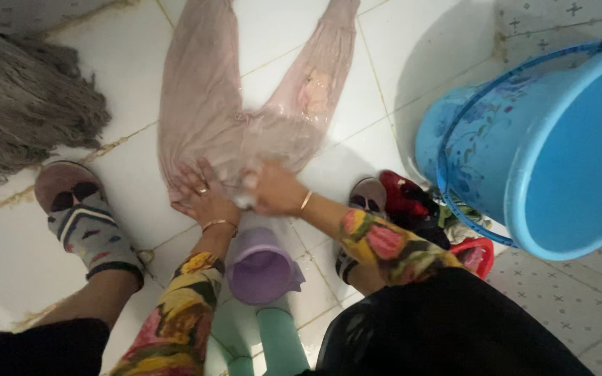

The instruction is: The person washes several items of clothing by hand, applying soap from a bar and scrubbing them against the floor before rinsing with water from a purple mug and wringing them out.

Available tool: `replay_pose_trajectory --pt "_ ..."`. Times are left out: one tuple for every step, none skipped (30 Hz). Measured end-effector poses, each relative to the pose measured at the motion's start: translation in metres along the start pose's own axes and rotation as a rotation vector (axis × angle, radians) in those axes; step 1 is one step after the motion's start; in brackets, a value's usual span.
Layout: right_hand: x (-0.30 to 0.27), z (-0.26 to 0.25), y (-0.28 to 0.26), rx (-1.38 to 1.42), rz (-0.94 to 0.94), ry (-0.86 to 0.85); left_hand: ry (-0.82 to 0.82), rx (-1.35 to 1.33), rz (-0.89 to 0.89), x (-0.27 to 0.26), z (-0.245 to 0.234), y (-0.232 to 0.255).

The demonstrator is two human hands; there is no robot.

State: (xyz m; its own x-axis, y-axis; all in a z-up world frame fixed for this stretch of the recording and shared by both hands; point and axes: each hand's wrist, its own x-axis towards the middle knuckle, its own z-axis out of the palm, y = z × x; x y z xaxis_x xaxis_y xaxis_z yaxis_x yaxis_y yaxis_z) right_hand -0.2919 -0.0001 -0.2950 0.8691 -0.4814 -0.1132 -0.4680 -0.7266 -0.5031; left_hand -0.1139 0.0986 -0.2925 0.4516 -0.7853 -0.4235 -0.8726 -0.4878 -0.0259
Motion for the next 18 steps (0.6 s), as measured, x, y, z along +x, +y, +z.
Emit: replay_pose_trajectory --pt "0.002 0.007 0.001 -0.027 -0.163 -0.071 0.209 0.165 0.077 0.001 0.001 0.000" --pt "0.001 0.012 0.004 -0.058 -0.315 -0.144 -0.076 0.029 0.010 0.004 -0.002 0.002" --pt "0.006 0.004 0.036 -0.065 0.079 -0.297 -0.360 -0.102 -0.067 0.009 -0.008 0.006" --pt "0.008 -0.017 0.078 -0.240 0.058 -0.105 -0.640 -0.231 -0.171 0.014 -0.017 0.007" --pt "0.008 -0.043 0.114 -0.392 0.079 0.086 -0.649 -0.237 -0.175 0.019 -0.025 0.008" --pt "0.000 -0.075 0.145 -0.180 0.478 0.043 -0.661 -0.243 -0.172 0.022 -0.032 0.011" --pt "0.012 -0.097 0.172 -0.374 0.635 0.214 -0.672 -0.250 -0.168 0.022 -0.039 0.012" --pt "0.011 -0.101 0.172 -0.321 0.594 0.224 -0.714 -0.240 -0.190 0.025 -0.046 0.017" --pt "0.011 -0.103 0.171 -0.267 0.552 0.234 -0.755 -0.231 -0.211 0.028 -0.053 0.022" --pt "0.018 -0.101 0.171 -0.212 0.500 0.247 -0.788 -0.224 -0.240 0.033 -0.060 0.023" --pt "0.023 -0.077 0.146 -0.162 0.330 0.129 -0.783 -0.222 -0.226 0.035 -0.065 0.023" --pt "0.013 -0.050 0.107 -0.284 0.240 0.007 -0.785 -0.220 -0.223 0.032 -0.069 0.022" --pt "0.012 -0.023 0.065 -0.167 0.229 -0.307 -0.787 -0.218 -0.219 0.030 -0.071 0.023" --pt "0.007 -0.021 0.062 -0.087 0.068 -0.270 -0.811 -0.201 -0.241 0.030 -0.070 0.024" --pt "-0.003 -0.025 0.064 -0.006 -0.092 -0.231 -0.835 -0.184 -0.264 0.032 -0.069 0.027" --pt "-0.013 -0.030 0.067 0.076 -0.244 -0.182 -0.856 -0.158 -0.281 0.037 -0.068 0.029" --pt "-0.016 -0.047 0.095 -0.120 -0.153 -0.109 -0.838 -0.168 -0.265 0.042 -0.067 0.030" --pt "-0.012 -0.062 0.124 -0.304 -0.065 -0.042 -0.828 -0.175 -0.258 0.041 -0.067 0.029"
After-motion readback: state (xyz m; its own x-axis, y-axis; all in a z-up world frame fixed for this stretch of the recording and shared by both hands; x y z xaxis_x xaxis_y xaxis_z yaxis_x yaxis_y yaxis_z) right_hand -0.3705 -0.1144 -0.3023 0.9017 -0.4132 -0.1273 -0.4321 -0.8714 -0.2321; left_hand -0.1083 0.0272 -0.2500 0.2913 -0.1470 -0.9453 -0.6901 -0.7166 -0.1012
